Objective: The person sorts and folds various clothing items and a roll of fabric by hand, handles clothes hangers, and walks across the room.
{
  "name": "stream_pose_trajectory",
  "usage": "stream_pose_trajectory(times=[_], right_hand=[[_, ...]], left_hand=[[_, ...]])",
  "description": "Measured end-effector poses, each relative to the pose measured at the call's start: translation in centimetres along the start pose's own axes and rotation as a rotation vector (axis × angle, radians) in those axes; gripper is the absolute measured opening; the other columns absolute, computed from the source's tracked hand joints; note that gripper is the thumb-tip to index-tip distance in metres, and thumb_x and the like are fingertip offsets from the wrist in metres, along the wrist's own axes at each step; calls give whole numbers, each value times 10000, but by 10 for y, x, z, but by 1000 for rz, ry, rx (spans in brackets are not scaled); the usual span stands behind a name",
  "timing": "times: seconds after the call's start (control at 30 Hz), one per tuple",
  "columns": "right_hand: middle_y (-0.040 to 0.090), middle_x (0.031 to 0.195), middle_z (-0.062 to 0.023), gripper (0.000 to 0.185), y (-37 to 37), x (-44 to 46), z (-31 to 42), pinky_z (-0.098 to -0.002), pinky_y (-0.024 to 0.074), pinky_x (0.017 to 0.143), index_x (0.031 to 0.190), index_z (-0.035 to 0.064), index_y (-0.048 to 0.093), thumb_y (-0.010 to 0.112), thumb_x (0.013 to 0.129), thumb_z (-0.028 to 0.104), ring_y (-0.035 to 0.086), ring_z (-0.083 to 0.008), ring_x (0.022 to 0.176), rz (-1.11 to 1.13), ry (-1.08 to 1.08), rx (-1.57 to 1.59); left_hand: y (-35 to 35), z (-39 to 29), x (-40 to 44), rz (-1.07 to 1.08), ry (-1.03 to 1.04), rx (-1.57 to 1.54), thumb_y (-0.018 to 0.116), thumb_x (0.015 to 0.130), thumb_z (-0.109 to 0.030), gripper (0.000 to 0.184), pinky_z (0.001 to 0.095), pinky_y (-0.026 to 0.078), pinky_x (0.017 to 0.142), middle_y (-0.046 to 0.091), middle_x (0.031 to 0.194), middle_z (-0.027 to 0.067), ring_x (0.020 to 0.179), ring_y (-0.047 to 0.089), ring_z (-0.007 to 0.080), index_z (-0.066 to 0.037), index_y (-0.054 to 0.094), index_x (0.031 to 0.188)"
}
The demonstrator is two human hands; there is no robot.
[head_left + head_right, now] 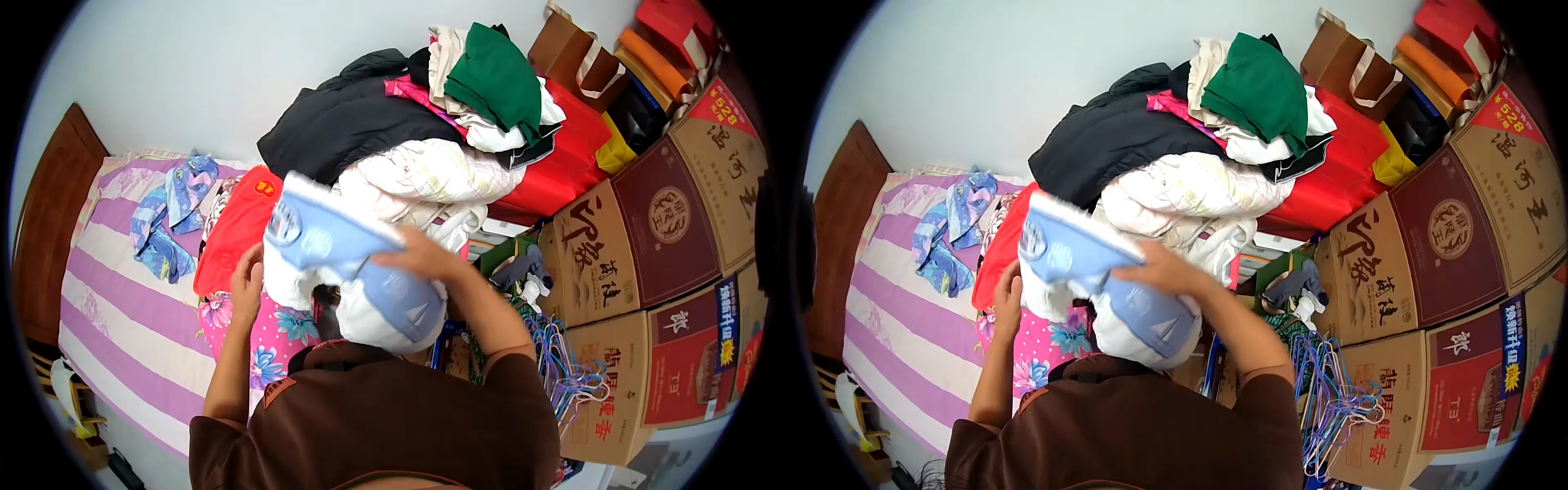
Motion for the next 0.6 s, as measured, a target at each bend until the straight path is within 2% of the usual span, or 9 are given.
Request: stream_pose_trajectory(times=[0.17,0.27,0.37,0.4,0.43,0.47,0.5,0.53,0.6], right_hand=[[646,935,-67,390,-107,8,77,-296,520,734,1093,10,606,703,795,241,628,-150,830,-449,-132,351],[656,907,-79,433,-198,30,121,-313,539,708,1085,-5,594,683,830,334,647,-172,786,-636,-276,346],[656,942,-97,475,-305,46,144,-345,540,745,1096,18,594,682,829,401,648,-199,819,-738,-209,283],[648,998,-111,540,-356,51,135,-336,533,760,1177,15,557,682,827,407,643,-197,844,-837,-275,32],[619,1124,-155,710,-381,51,132,-374,503,850,1277,2,484,700,780,461,626,-239,976,-827,-348,-210],[557,1252,-198,829,-457,45,104,-424,449,939,1352,36,425,703,734,512,569,-303,1121,-1357,-135,-1035],[465,1358,-217,804,-406,30,131,-410,398,1003,1388,94,408,645,768,547,497,-344,1213,-1407,359,-1202],[488,1326,-236,821,-385,30,137,-445,389,1006,1416,138,381,590,772,602,497,-389,1196,-1481,406,-1204],[570,1228,-225,701,-408,55,112,-465,396,986,1371,165,461,540,819,590,522,-411,1149,-1370,145,-1385]], left_hand=[[-10,34,-8,-9,-64,-84,434,996,-200,336,277,455,814,620,1044,92,883,573,136,28,538,1220],[-12,39,-11,-73,-55,-95,420,1008,-251,357,266,475,734,635,939,81,786,578,123,24,559,1188],[-18,43,-22,-131,-85,-105,437,1003,-248,341,259,477,718,634,900,76,778,579,127,25,585,1145],[-18,43,-26,-157,-105,-111,449,999,-239,329,253,474,714,632,888,71,779,577,126,26,596,1126],[-20,44,-31,-171,-108,-84,453,997,-238,327,255,477,709,633,877,72,774,579,127,29,600,1116],[-22,46,-36,-187,-114,-58,457,996,-237,326,256,480,705,633,866,73,770,582,128,32,604,1106],[-25,49,-43,-207,-126,-30,460,995,-236,325,258,482,700,634,856,75,766,585,129,35,607,1095],[-28,51,-50,-223,-141,-3,473,989,-230,321,257,485,692,637,838,77,761,589,127,45,609,1083],[-36,76,-63,-229,-168,43,488,981,-232,317,258,485,679,639,831,74,745,588,125,43,614,1074]])
Point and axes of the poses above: each hand's wrist, its own x-axis towards the middle knuckle, its own y-axis out of the palm, z = x × y, the point moved 3 cm from there along x, towards the middle knuckle
